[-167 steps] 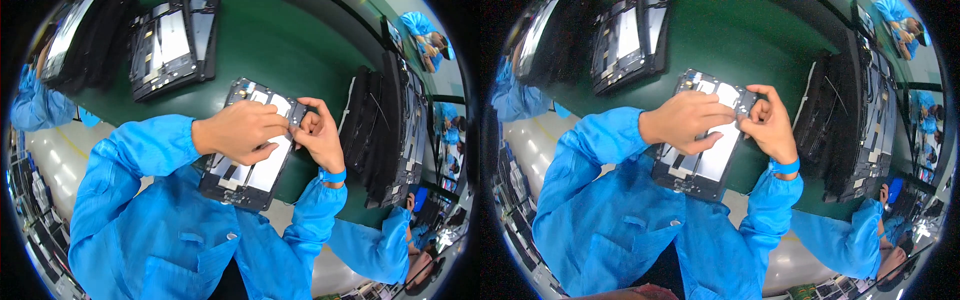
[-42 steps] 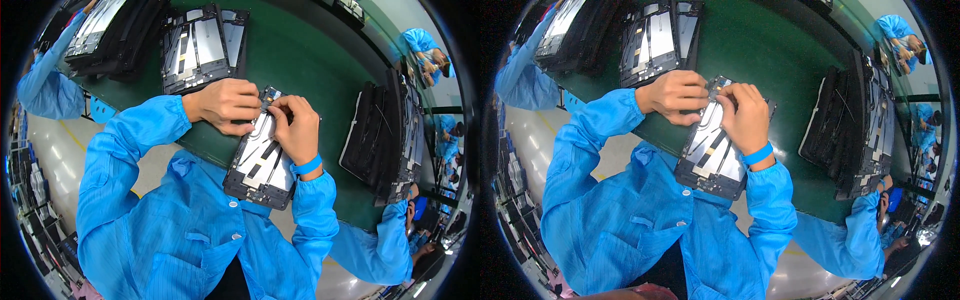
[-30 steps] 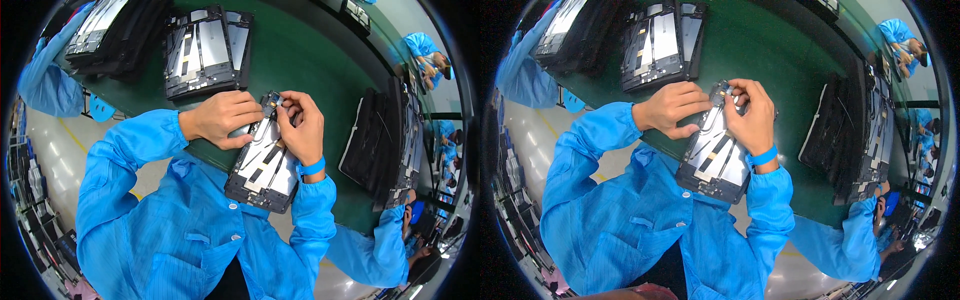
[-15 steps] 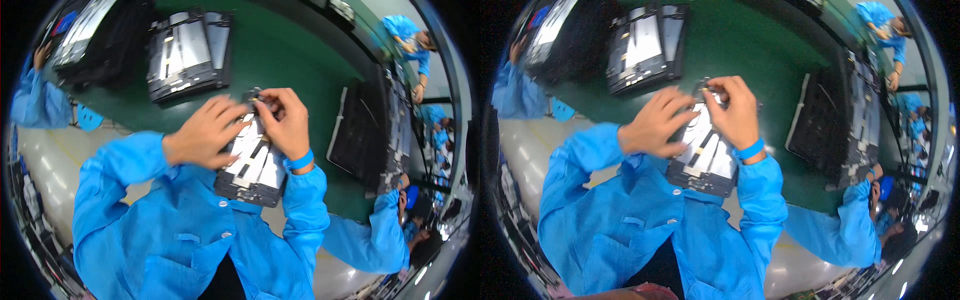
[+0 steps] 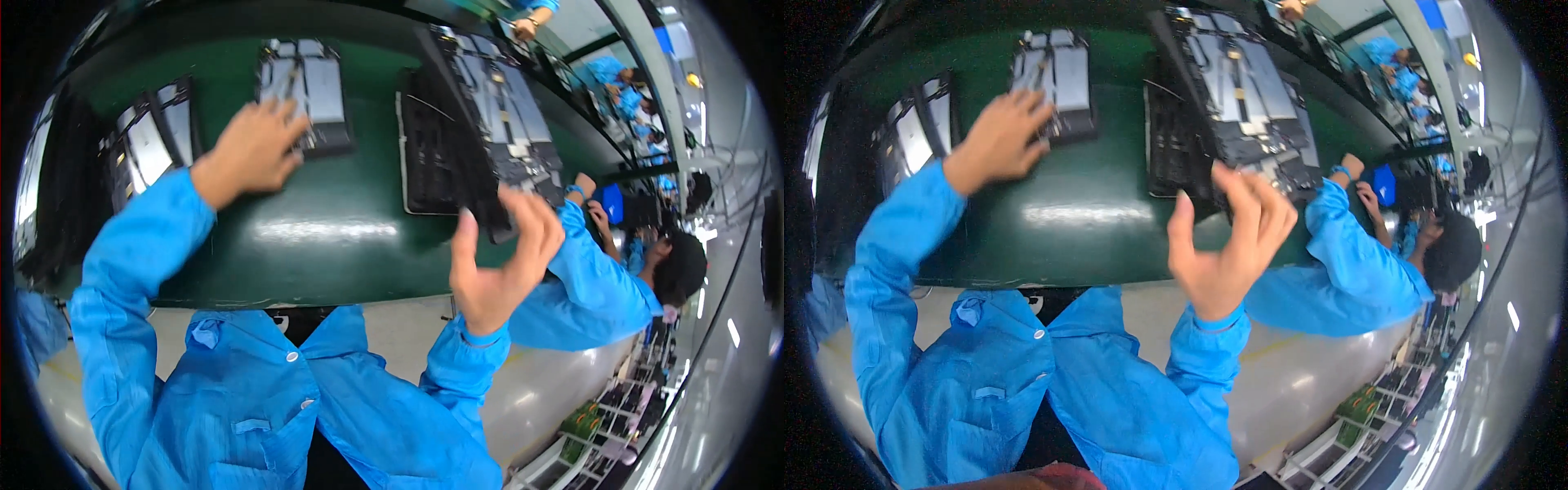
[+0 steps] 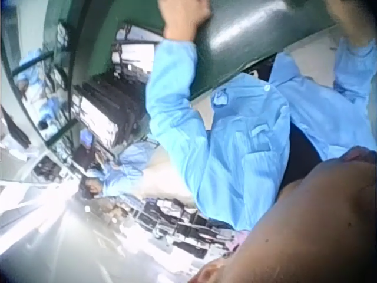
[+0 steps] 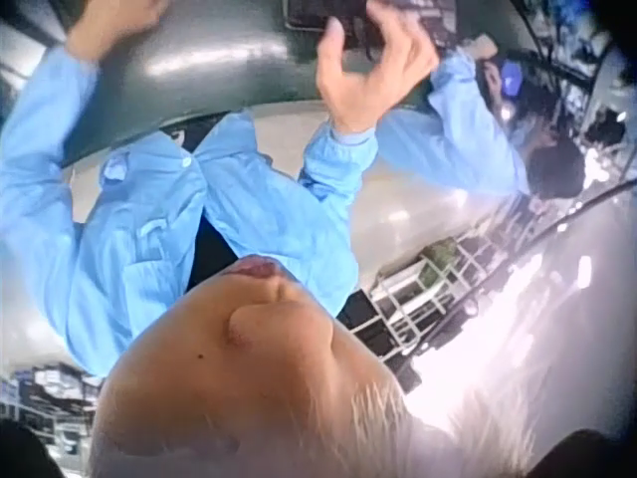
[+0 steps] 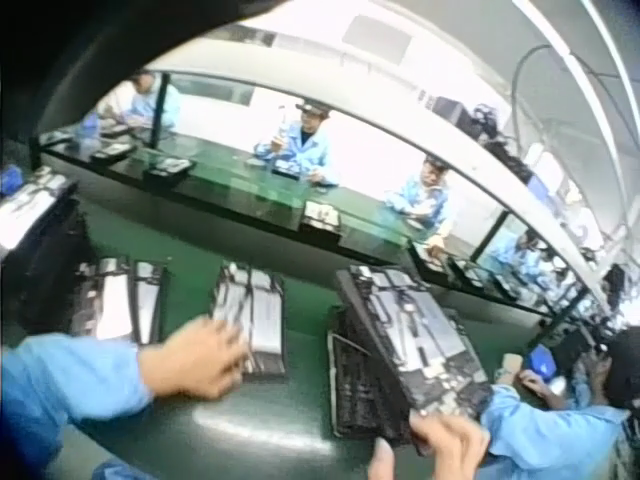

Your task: The person connects internal ribbon cables and small components by hand inside tablet housings on an assembly line.

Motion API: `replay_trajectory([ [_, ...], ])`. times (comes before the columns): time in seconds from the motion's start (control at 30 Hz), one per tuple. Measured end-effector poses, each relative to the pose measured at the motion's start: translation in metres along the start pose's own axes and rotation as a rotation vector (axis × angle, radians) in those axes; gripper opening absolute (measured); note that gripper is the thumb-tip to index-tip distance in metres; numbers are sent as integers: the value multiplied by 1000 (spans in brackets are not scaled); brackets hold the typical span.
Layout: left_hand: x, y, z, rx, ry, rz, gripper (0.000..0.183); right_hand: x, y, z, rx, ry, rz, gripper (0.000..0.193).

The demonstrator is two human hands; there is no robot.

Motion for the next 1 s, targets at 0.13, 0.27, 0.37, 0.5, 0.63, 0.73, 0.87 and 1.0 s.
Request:
replay_trajectory([
  [0.13,-98,-94,-39,-98,12,83,59,-29,33,-12,172,-221,89,82],
  [0.27,-137,-159,-58,-124,-62,202,60,-48,48,-27,284,-274,112,74],
  [0.37,-142,-151,-55,-245,-98,275,63,-59,44,-27,389,-319,118,72],
  [0.5,-101,-82,-23,-84,441,65,61,-77,39,-18,468,-315,173,69],
  [0.63,-53,-8,34,330,576,-6,57,-104,47,5,375,-135,302,57],
  [0.73,-6,21,61,881,455,119,58,-92,7,12,383,-46,539,48],
  [0.87,54,28,69,1625,342,220,70,-11,-82,13,301,-134,731,56],
  [1.0,108,21,38,1859,194,485,65,50,-133,-42,-63,-463,859,44],
])
Point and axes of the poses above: each hand's wrist, its own x-axis away from the middle knuckle, its own z-axis out of the back of the hand, y = z × x, the point moved 4 cm from there along -x, towards the middle knuckle, and after that the axes turned 9 degrees about -x, right-handed, at the moved point
